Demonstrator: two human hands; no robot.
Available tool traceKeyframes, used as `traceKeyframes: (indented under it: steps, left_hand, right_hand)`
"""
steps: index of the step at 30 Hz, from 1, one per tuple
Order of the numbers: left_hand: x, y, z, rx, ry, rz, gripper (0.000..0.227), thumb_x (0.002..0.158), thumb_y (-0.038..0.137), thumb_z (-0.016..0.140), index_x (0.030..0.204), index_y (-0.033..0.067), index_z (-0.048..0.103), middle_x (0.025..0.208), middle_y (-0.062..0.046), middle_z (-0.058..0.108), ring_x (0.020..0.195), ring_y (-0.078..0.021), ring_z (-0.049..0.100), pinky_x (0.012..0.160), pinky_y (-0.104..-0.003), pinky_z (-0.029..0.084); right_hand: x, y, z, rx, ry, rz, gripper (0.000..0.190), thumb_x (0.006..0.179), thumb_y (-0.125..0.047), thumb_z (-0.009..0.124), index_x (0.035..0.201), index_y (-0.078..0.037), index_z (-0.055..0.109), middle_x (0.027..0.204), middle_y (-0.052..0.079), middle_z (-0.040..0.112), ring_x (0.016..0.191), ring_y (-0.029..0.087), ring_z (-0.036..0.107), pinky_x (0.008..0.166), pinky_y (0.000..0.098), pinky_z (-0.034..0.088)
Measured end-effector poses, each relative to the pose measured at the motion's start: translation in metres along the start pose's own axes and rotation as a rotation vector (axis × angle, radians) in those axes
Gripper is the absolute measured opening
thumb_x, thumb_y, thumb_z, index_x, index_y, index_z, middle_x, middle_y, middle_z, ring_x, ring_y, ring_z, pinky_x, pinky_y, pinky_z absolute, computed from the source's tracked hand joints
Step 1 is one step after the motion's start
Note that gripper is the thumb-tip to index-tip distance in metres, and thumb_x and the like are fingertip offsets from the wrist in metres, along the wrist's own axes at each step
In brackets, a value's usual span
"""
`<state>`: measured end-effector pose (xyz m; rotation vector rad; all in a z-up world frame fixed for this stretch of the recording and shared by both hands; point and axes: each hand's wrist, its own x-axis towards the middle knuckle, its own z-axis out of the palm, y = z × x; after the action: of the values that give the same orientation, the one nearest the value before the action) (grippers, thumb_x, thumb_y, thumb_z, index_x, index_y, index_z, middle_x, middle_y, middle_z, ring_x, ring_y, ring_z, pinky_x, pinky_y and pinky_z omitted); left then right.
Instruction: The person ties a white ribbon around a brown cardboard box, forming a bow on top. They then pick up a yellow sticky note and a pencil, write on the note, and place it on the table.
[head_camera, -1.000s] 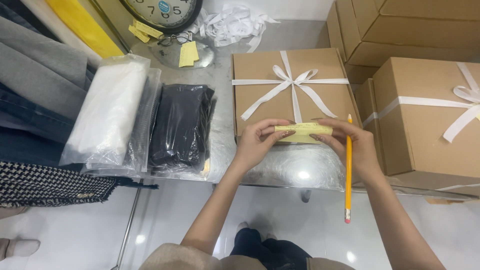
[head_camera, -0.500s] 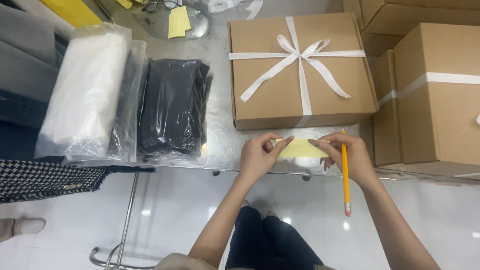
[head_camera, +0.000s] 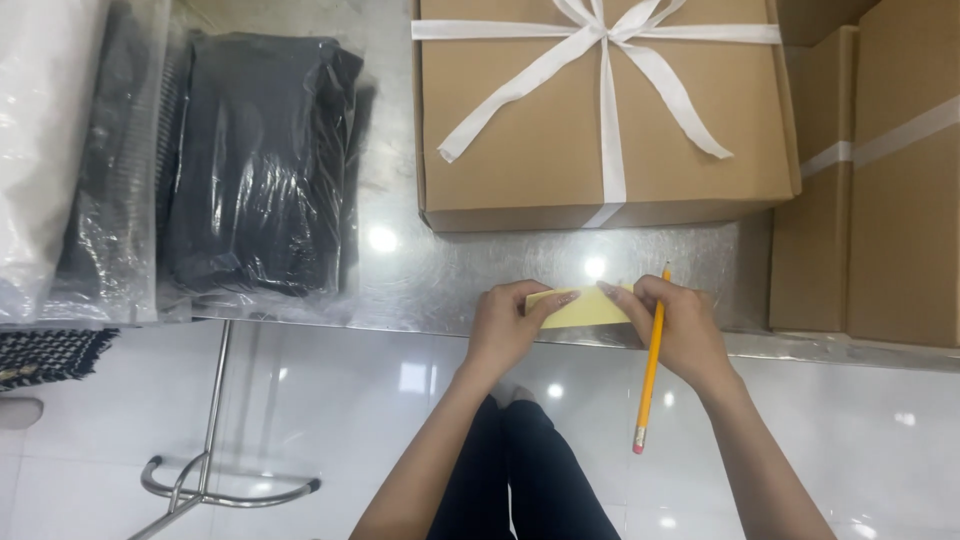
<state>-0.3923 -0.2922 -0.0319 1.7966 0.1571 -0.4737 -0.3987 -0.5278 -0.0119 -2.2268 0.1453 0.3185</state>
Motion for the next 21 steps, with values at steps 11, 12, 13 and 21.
traceKeyframes:
  steps: [11,12,13,21]
  left_hand:
    - [0.024,-0.033,0.018,0.241,0.170,0.063,0.035,0.097,0.049,0.077,0.097,0.0150,0.082,0.076,-0.006,0.061,0.076,-0.0290,0.070,0.072,-0.039,0.057]
    - [0.021,-0.032,0.015,0.240,0.166,0.055,0.035,0.097,0.049,0.077,0.097,0.0150,0.082,0.076,-0.006,0.061,0.076,-0.0290,0.070,0.072,-0.039,0.057]
    - [0.022,-0.030,0.012,0.241,0.231,0.164,0.032,0.097,0.042,0.080,0.088,0.0106,0.078,0.071,-0.008,0.062,0.075,-0.0289,0.068,0.070,-0.038,0.054]
    - [0.044,-0.054,-0.001,0.433,0.481,0.557,0.028,0.087,0.023,0.091,0.098,0.0083,0.070,0.097,-0.008,0.061,0.103,-0.0306,0.054,0.083,-0.041,0.043]
  right_hand:
    - [0.023,0.039,0.056,0.075,0.272,-0.120,0.010,0.101,-0.016,0.084,0.106,-0.009,0.079,0.085,0.008,0.076,0.085,0.026,0.069,0.081,0.0347,0.058]
    - [0.024,0.040,0.063,0.074,0.268,-0.113,0.010,0.101,-0.016,0.084,0.106,-0.009,0.079,0.085,0.008,0.076,0.085,0.026,0.069,0.081,0.0347,0.058]
    - [0.028,0.041,0.067,-0.013,0.336,-0.173,0.014,0.100,-0.017,0.087,0.103,-0.007,0.078,0.081,0.010,0.071,0.081,0.026,0.066,0.074,0.0329,0.054]
    - [0.048,0.046,0.079,-0.190,0.504,-0.298,0.032,0.090,-0.018,0.100,0.094,-0.001,0.074,0.074,0.013,0.060,0.074,0.028,0.060,0.065,0.0313,0.046]
